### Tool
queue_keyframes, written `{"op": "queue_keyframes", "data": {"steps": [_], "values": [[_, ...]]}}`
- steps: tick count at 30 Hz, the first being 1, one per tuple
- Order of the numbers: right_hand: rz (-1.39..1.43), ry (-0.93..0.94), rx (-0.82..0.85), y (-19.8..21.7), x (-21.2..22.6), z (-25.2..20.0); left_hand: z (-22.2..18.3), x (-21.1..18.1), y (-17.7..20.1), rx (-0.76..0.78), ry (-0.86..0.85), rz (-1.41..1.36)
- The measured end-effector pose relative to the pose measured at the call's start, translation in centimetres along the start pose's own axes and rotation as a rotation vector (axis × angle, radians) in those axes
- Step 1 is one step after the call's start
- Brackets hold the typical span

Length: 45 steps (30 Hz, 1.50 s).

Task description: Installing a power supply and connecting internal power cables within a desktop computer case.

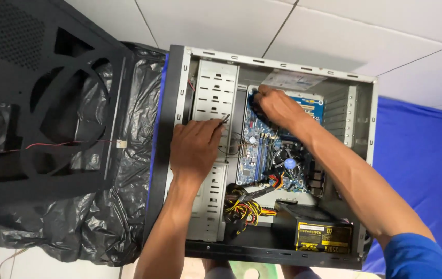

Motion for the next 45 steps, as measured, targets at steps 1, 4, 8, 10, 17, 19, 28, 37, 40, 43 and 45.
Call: {"op": "queue_keyframes", "data": {"steps": [1,4,8,10,17,19,28,37,40,43,45], "values": [[-0.007,0.001,-0.005,0.1,0.1,-0.1,0.0,-0.1,0.2,-0.008,-0.003,-0.001],[-0.032,0.009,0.034,-0.1,0.4,-0.4,0.1,-0.2,0.6,0.022,0.03,0.034],[-0.063,0.028,0.071,-0.6,0.3,0.0,0.0,-0.3,1.0,0.097,0.077,-0.018],[-0.077,0.042,0.065,-0.6,0.3,0.4,-0.1,-0.2,0.9,0.118,0.089,-0.039],[-0.01,0.049,0.017,-0.8,1.1,0.3,-0.3,-0.1,0.9,0.085,0.103,-0.084],[0.005,0.051,0.003,-0.7,1.3,0.3,-0.5,0.0,0.8,0.083,0.1,-0.078],[-0.05,0.062,0.01,-0.8,1.1,0.0,-0.9,0.1,0.3,0.022,0.103,-0.054],[-0.034,0.055,0.008,-1.9,0.0,1.4,-0.5,-0.4,0.7,0.034,0.035,-0.041],[-0.018,0.064,-0.01,-1.9,-0.7,1.1,-0.5,-0.7,0.4,0.049,0.037,-0.046],[0.086,0.07,-0.056,-0.3,0.7,-0.1,-0.3,-1.0,0.5,0.08,0.053,-0.027],[0.145,0.046,-0.051,0.5,1.5,-0.7,-0.4,-0.8,0.5,0.052,0.074,-0.056]]}}
Point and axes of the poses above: each hand's wrist, its own z-axis towards the middle knuckle, its own y-axis out of the back of the hand, x = y × z, the point moved 4 cm from there along z, towards the middle knuckle, and after that the axes turned 6 degrees about z, right-handed, at the moved point
